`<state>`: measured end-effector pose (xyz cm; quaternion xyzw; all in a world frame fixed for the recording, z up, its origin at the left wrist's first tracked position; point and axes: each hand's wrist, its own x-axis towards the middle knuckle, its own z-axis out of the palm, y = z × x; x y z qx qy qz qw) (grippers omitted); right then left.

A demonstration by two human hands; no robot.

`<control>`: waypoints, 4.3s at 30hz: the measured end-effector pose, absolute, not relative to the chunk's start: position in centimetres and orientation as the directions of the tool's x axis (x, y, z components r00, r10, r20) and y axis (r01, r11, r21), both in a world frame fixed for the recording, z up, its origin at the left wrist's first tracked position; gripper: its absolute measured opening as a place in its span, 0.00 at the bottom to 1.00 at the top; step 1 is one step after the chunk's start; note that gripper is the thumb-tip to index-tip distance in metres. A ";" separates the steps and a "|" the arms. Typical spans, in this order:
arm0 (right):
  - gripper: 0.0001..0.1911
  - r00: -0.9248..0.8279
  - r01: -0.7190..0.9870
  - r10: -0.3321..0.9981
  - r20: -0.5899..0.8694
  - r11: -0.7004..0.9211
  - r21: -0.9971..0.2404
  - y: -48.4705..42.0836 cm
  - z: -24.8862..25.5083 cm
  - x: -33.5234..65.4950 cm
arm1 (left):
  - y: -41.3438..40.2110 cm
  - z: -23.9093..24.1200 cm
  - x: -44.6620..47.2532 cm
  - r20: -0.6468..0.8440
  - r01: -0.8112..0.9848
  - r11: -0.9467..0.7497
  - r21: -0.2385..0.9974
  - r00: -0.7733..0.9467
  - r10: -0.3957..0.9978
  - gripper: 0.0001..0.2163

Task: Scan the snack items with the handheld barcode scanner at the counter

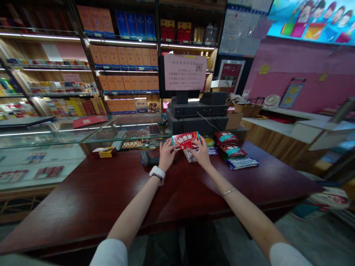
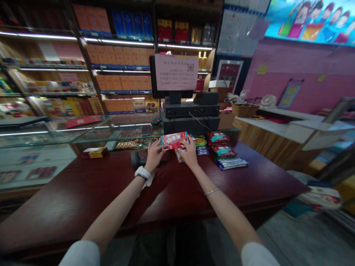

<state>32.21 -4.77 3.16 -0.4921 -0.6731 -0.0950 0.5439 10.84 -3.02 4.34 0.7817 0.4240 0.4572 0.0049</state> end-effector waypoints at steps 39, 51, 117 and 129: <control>0.12 0.161 0.883 0.560 0.813 0.285 -0.372 -2.4 0.8 36.7 | -0.6 -0.1 18.8 0.799 0.646 -0.617 0.448 0.020 0.601 0.14; 0.20 0.068 0.925 0.665 0.744 0.238 -0.297 -2.6 0.1 36.2 | -1.3 0.1 18.6 0.744 0.758 -0.604 0.247 0.251 0.619 0.19; 0.31 -0.406 0.763 0.701 0.586 0.613 -0.205 -7.3 4.0 15.3 | -8.5 3.3 -0.2 0.672 0.976 -0.182 0.116 0.057 0.738 0.24; 0.33 -0.502 0.648 0.720 0.480 0.680 -0.343 -4.9 1.4 1.4 | -5.8 2.6 -14.0 0.595 0.966 0.093 0.243 -0.224 0.772 0.24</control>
